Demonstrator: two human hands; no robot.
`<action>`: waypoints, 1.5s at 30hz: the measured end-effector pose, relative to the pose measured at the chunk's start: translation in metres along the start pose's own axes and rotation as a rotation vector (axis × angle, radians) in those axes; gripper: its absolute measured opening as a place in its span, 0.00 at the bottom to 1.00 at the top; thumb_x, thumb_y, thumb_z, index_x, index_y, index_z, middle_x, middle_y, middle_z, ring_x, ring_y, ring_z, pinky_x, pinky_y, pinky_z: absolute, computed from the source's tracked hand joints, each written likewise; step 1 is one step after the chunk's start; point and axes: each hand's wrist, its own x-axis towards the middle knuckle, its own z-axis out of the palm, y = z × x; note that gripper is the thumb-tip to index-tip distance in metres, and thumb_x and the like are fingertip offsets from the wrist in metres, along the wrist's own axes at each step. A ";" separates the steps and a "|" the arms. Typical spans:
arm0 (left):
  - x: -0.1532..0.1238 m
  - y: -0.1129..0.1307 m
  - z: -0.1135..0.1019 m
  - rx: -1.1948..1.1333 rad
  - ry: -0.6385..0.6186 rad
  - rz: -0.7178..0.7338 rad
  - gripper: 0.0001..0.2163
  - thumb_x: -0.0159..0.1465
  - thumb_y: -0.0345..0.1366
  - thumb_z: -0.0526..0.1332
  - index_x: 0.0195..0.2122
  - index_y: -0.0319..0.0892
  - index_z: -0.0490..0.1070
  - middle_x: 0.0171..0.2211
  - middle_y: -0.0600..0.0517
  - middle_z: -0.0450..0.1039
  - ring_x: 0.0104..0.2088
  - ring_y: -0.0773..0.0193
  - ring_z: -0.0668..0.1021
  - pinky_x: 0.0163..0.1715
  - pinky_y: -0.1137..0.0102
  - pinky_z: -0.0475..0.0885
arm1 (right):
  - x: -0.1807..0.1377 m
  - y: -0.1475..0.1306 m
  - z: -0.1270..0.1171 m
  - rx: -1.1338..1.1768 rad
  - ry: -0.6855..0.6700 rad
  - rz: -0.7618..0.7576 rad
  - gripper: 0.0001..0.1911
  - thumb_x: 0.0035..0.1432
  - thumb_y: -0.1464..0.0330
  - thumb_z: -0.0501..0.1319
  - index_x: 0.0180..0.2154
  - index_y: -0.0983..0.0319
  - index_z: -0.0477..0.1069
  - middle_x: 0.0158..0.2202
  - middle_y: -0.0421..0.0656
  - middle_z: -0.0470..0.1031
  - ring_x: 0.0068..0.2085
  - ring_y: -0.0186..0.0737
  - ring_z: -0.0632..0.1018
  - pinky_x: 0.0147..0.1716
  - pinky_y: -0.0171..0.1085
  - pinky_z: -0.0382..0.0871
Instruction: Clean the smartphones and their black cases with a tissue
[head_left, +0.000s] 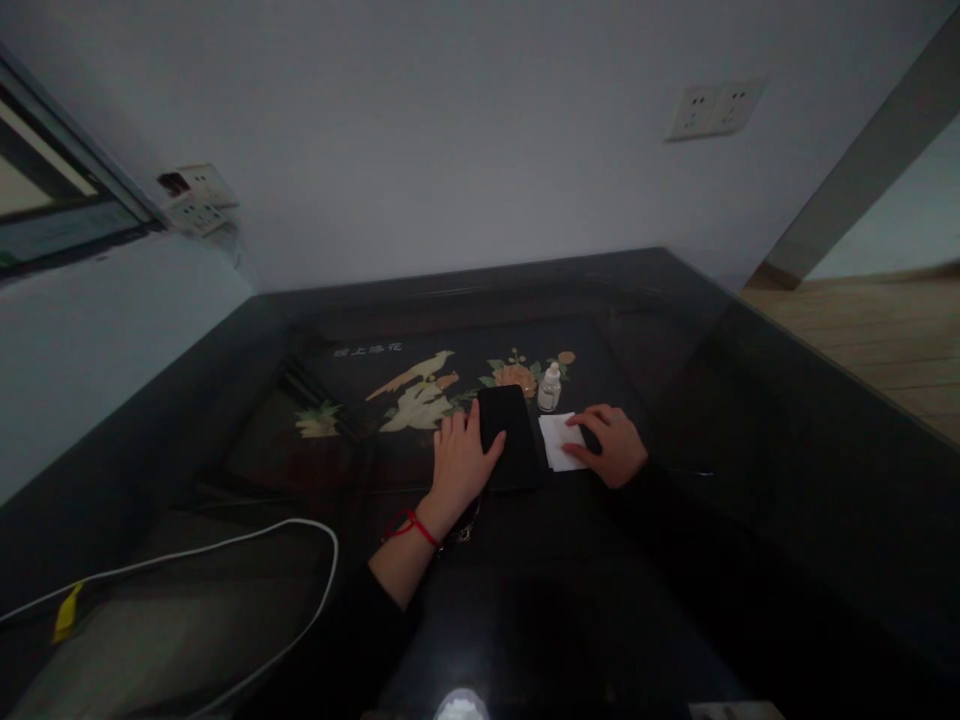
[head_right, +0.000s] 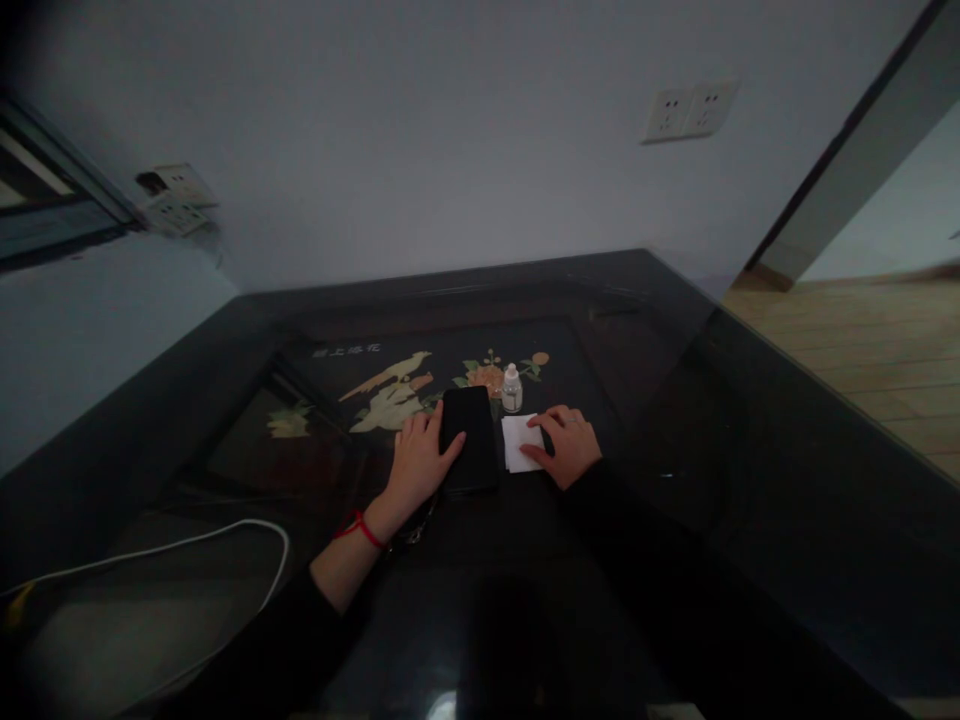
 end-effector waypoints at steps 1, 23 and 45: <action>0.000 0.000 0.000 0.000 0.001 0.000 0.31 0.66 0.52 0.48 0.64 0.36 0.54 0.49 0.40 0.68 0.50 0.49 0.68 0.47 0.58 0.64 | -0.002 -0.003 0.001 -0.019 -0.016 -0.009 0.14 0.53 0.62 0.64 0.42 0.58 0.74 0.42 0.48 0.72 0.43 0.50 0.72 0.41 0.44 0.64; 0.005 0.000 0.000 -0.084 0.009 -0.020 0.31 0.64 0.53 0.51 0.64 0.41 0.56 0.47 0.42 0.68 0.50 0.49 0.67 0.49 0.58 0.63 | -0.002 -0.020 -0.004 -0.192 -0.039 0.018 0.13 0.58 0.60 0.60 0.41 0.59 0.74 0.44 0.50 0.71 0.45 0.52 0.69 0.40 0.44 0.61; -0.033 -0.034 -0.029 -1.455 0.227 -0.263 0.16 0.64 0.45 0.53 0.22 0.43 0.55 0.18 0.61 0.46 0.18 0.73 0.52 0.18 0.75 0.50 | -0.011 -0.017 -0.039 0.350 0.135 0.180 0.28 0.58 0.47 0.49 0.15 0.58 0.51 0.14 0.34 0.50 0.16 0.30 0.58 0.16 0.32 0.52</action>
